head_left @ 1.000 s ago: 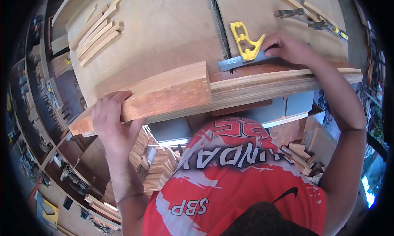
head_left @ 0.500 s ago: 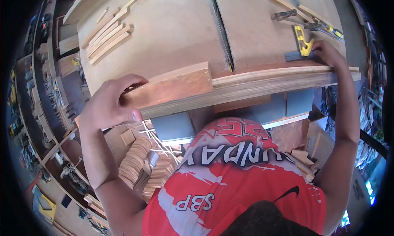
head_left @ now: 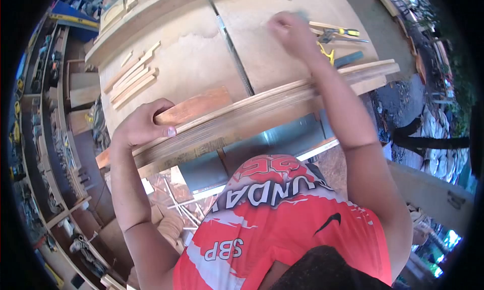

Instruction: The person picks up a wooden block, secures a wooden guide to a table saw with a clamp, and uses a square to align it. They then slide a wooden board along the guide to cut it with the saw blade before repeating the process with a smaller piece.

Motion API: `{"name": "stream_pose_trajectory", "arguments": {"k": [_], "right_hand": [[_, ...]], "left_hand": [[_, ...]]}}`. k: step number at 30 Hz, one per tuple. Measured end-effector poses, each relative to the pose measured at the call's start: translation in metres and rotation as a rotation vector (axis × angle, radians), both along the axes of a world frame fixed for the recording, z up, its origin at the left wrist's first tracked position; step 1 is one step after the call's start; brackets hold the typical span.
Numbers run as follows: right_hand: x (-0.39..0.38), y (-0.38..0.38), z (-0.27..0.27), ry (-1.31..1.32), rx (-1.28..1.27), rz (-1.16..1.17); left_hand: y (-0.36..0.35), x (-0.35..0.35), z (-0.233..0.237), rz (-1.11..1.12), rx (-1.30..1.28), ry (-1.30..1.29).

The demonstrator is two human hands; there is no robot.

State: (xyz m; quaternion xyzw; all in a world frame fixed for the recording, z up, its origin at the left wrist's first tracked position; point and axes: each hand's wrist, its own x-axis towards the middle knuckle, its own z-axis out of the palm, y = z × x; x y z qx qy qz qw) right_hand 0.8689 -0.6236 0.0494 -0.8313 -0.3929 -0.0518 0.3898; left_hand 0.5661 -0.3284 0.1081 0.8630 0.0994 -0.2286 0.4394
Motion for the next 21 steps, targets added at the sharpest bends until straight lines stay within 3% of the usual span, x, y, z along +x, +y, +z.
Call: {"name": "stream_pose_trajectory", "arguments": {"k": [2, 5, 7, 8, 11, 13, 15, 19, 21], "right_hand": [[0.053, -0.042, 0.006, 0.064, -0.152, -0.357], [0.083, -0.102, 0.010, -0.026, -0.265, -0.451], [0.084, -0.116, 0.012, -0.130, -0.533, -0.335], [0.096, -0.125, -0.001, -0.418, -0.640, -0.227], [0.126, -0.141, -0.034, -0.628, -0.586, -0.231], [0.135, -0.141, -0.032, -0.266, -0.856, -0.215], [0.155, -0.143, -0.032, -0.118, -0.882, -0.139], [0.168, -0.155, -0.021, -0.283, -0.765, 0.098], [0.154, -0.154, 0.015, -0.389, -0.703, 0.141]], "left_hand": [[0.002, -0.002, -0.003, -0.015, 0.005, -0.023], [0.006, 0.000, -0.005, -0.080, 0.063, -0.079], [0.009, 0.002, -0.004, -0.090, 0.142, 0.026], [0.015, 0.003, -0.010, -0.169, 0.169, -0.015], [0.023, 0.004, -0.023, -0.061, 0.138, -0.037], [0.017, 0.011, -0.016, -0.029, 0.224, 0.039], [-0.002, 0.017, 0.000, 0.113, 0.280, 0.181], [-0.014, 0.025, 0.002, 0.229, 0.324, 0.150], [-0.010, 0.030, 0.002, 0.094, 0.415, 0.233]]}}
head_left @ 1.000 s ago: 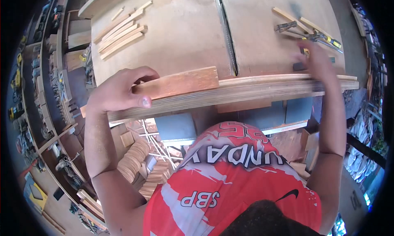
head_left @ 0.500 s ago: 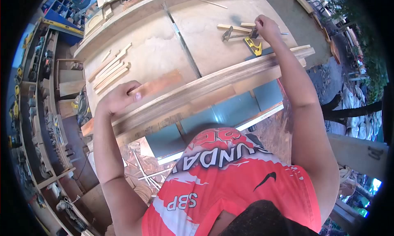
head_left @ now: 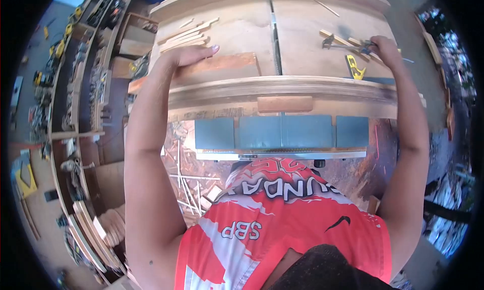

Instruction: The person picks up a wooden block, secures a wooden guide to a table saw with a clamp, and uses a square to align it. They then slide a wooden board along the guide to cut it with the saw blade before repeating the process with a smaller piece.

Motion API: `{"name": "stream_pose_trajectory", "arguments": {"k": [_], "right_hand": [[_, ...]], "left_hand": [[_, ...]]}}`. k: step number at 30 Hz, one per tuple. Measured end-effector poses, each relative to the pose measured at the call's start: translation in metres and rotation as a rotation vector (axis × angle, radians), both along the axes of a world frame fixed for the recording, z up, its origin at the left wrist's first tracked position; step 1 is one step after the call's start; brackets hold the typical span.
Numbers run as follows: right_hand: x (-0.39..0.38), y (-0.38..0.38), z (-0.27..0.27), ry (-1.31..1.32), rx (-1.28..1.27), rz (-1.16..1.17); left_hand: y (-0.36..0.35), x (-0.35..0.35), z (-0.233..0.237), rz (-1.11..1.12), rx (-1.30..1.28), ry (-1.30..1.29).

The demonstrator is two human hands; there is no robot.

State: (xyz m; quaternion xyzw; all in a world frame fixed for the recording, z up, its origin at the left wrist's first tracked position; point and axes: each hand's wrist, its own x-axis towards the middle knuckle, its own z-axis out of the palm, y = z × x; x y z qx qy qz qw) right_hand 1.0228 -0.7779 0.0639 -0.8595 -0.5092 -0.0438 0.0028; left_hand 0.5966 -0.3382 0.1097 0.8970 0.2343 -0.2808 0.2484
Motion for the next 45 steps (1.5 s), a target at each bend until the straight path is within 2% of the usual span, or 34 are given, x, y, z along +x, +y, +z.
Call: {"name": "stream_pose_trajectory", "arguments": {"k": [3, 4, 5, 7, 8, 9, 11, 12, 13, 14, 16, 17, 20, 21, 23, 25, 26, 31, 34, 37, 40, 42, 43, 45], "right_hand": [[-0.044, -0.004, 0.076, -0.059, 0.065, 0.028], [-0.057, -0.010, 0.096, -0.092, 0.115, 0.066], [-0.073, -0.016, 0.115, -0.125, 0.167, 0.103], [-0.102, -0.036, 0.139, -0.089, 0.254, 0.071], [-0.124, -0.046, 0.149, -0.241, 0.226, 0.017], [-0.132, -0.059, 0.138, 0.036, 0.452, 0.070], [-0.199, -0.064, 0.157, 0.288, 0.282, -0.096], [-0.233, -0.063, 0.152, 0.381, 0.369, -0.073], [-0.266, -0.064, 0.138, 0.476, 0.454, -0.060], [-0.280, -0.079, 0.112, 0.548, 0.480, -0.116], [-0.365, -0.047, 0.094, 0.889, 0.722, -0.251], [-0.392, -0.037, 0.081, 0.876, 0.728, -0.220], [-0.461, -0.017, 0.054, 1.043, 0.772, -0.395], [-0.479, -0.014, 0.048, 1.059, 0.780, -0.409], [-0.510, -0.004, 0.044, 1.054, 0.819, -0.450], [-0.535, 0.008, 0.043, 0.818, 0.854, -0.322], [-0.544, 0.009, 0.041, 0.799, 0.865, -0.348], [-0.581, 0.006, 0.040, 0.747, 0.747, -0.409], [-0.598, -0.002, 0.030, 0.742, 0.730, -0.393], [-0.617, -0.008, 0.027, 0.822, 0.749, -0.399], [-0.634, -0.019, 0.025, 0.748, 0.764, -0.358], [-0.642, -0.023, 0.034, 0.757, 0.746, -0.364], [-0.647, -0.027, 0.035, 0.781, 0.719, -0.369], [-0.652, -0.030, 0.036, 0.830, 0.718, -0.370]], "left_hand": [[0.000, -0.004, -0.006, 0.097, -0.036, -0.034], [-0.002, -0.003, -0.002, 0.041, -0.004, -0.031], [0.006, -0.003, -0.012, 0.152, -0.138, -0.062], [-0.020, -0.011, 0.016, 0.201, -0.258, -0.070], [-0.017, -0.011, 0.014, 0.183, -0.270, -0.049], [-0.007, -0.010, 0.009, 0.158, -0.283, -0.027], [0.009, -0.004, -0.004, 0.027, -0.303, 0.010], [0.012, -0.004, -0.004, 0.023, -0.299, 0.002], [0.013, -0.005, -0.005, -0.087, -0.255, -0.078], [0.018, -0.005, -0.005, -0.204, -0.211, -0.159], [0.033, -0.003, -0.010, -0.234, -0.267, -0.121], [0.037, -0.001, -0.014, -0.234, -0.318, -0.087], [0.040, -0.014, -0.003, -0.253, -0.421, -0.077], [0.039, -0.015, 0.002, -0.263, -0.362, -0.064], [0.043, -0.015, 0.000, -0.294, -0.371, -0.075], [0.043, -0.014, 0.000, -0.321, -0.387, -0.091], [0.041, -0.017, 0.001, -0.315, -0.392, -0.097], [0.033, -0.027, 0.007, -0.307, -0.376, -0.150], [0.033, -0.028, -0.001, -0.232, -0.478, -0.158], [0.026, -0.037, 0.005, -0.174, -0.412, -0.221], [0.030, -0.037, 0.008, -0.203, -0.326, -0.235], [0.031, -0.042, 0.013, -0.286, -0.091, -0.363], [0.028, -0.049, 0.009, -0.279, -0.092, -0.363], [0.030, -0.070, 0.001, -0.197, 0.100, -0.993]]}}
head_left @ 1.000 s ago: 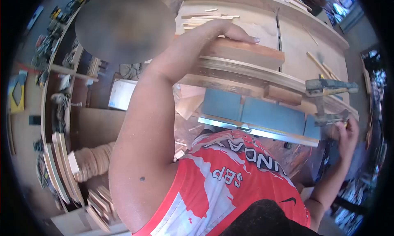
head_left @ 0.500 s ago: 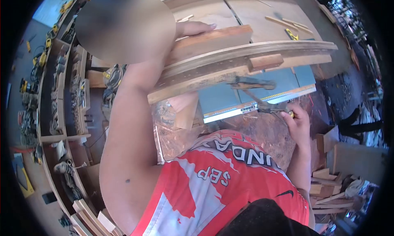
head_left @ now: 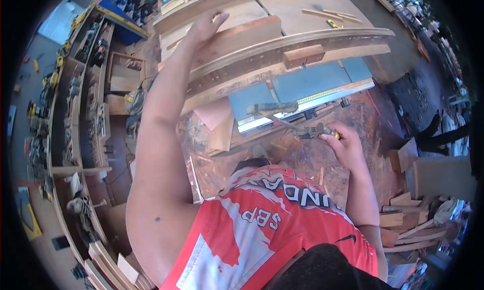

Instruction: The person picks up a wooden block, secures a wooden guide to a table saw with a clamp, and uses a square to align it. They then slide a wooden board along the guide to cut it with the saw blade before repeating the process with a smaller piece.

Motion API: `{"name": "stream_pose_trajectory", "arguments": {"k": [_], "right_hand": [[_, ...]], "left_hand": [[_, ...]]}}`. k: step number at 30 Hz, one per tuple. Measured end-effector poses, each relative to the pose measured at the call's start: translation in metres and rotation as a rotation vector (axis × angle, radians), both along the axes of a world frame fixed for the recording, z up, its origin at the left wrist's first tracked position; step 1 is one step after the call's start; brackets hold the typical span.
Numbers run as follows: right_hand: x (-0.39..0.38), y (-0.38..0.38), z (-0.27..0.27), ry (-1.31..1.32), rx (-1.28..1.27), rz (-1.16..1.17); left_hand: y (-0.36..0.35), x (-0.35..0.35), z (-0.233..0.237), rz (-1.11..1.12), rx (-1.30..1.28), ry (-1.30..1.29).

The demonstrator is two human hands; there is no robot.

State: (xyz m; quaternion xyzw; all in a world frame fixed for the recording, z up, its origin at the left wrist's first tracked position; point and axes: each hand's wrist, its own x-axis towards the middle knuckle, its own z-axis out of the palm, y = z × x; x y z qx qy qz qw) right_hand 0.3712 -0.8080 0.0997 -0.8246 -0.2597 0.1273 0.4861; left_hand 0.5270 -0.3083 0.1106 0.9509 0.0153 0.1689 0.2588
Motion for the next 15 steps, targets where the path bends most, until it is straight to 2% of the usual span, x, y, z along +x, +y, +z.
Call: {"name": "stream_pose_trajectory", "arguments": {"k": [1, 3, 4, 5, 6, 7, 9, 10, 12, 13, 14, 15], "right_hand": [[0.000, 0.001, 0.000, 0.042, 0.013, 0.004], [0.000, 0.010, -0.008, 0.028, 0.087, 0.046], [0.001, 0.016, -0.011, 0.015, 0.153, 0.064], [0.003, 0.025, -0.009, 0.018, 0.157, 0.092], [0.005, 0.038, -0.005, 0.132, 0.185, 0.123], [0.006, 0.054, -0.001, 0.245, 0.214, 0.150], [0.005, 0.095, 0.004, 0.226, 0.233, 0.195], [0.006, 0.120, 0.000, 0.265, 0.169, 0.257], [-0.005, 0.173, -0.003, 0.295, 0.081, 0.349], [-0.011, 0.196, -0.003, -0.245, 0.060, 0.314], [-0.018, 0.217, -0.004, -0.780, 0.040, 0.256], [-0.024, 0.236, -0.007, -0.784, 0.037, 0.258]], "left_hand": [[-0.011, -0.023, 0.000, 0.022, 0.003, 0.003], [-0.067, -0.093, -0.002, 0.063, -0.416, -0.167], [-0.089, -0.126, -0.023, -0.169, -0.659, -0.155], [-0.116, -0.157, -0.044, -0.294, -0.905, 0.034], [-0.149, -0.188, -0.066, -0.309, -1.060, 0.008], [-0.171, -0.215, -0.091, -0.639, -1.208, -0.028], [-0.211, -0.261, -0.073, -0.276, -0.942, -0.059], [-0.208, -0.263, -0.077, -0.262, -0.941, -0.068], [-0.186, -0.270, -0.088, 0.075, -1.491, -0.308], [-0.174, -0.273, -0.087, 0.077, -1.493, -0.322], [-0.159, -0.279, -0.084, 0.207, -1.475, -0.311], [-0.144, -0.286, -0.083, 0.337, -1.456, -0.298]]}}
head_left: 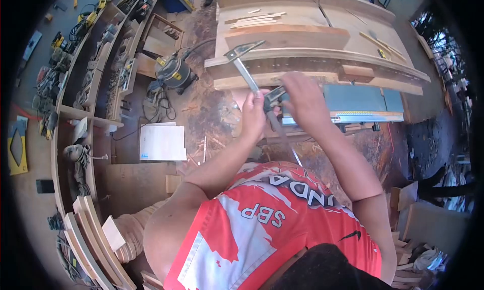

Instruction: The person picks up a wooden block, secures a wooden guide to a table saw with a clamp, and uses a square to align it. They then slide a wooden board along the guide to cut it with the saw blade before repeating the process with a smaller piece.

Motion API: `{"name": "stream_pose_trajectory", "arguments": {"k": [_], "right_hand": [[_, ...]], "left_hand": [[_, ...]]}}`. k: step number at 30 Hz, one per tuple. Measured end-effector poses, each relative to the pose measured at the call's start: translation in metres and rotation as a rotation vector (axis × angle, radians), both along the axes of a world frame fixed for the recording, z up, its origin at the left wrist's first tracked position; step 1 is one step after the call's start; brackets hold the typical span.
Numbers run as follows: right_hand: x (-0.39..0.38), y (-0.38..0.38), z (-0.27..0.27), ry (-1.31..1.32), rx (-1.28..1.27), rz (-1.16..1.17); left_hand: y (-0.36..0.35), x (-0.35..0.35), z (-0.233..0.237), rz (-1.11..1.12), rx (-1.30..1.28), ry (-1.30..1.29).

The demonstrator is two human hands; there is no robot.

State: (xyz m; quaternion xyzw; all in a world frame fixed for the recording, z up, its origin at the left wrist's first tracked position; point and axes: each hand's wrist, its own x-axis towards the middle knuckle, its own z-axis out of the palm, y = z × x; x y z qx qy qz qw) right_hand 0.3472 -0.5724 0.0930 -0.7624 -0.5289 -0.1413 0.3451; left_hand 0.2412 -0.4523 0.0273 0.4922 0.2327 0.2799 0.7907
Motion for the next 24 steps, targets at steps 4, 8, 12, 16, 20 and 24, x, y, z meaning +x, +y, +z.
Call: {"name": "stream_pose_trajectory", "arguments": {"k": [4, 8, 12, 16, 20, 24], "right_hand": [[-0.012, 0.082, 0.003, -0.366, -0.355, 0.095], [-0.023, 0.148, 0.016, -0.379, -0.248, 0.211], [-0.049, 0.136, 0.006, -0.026, -0.073, 0.243], [-0.067, 0.118, -0.045, 0.145, -0.075, 0.040], [-0.060, 0.133, -0.075, 0.958, -0.009, -0.111], [-0.065, 0.137, -0.077, 1.341, -0.128, -0.085]], "left_hand": [[0.062, -0.018, -0.002, 0.077, -0.052, 0.064], [0.136, -0.027, 0.008, 0.083, 0.033, 0.018], [0.190, -0.032, 0.008, 0.045, 0.031, 0.116], [0.216, -0.026, -0.006, -0.047, 0.009, 0.174], [0.223, -0.016, -0.018, -0.169, -0.015, 0.240], [0.220, -0.015, -0.024, -0.197, -0.057, 0.293]]}}
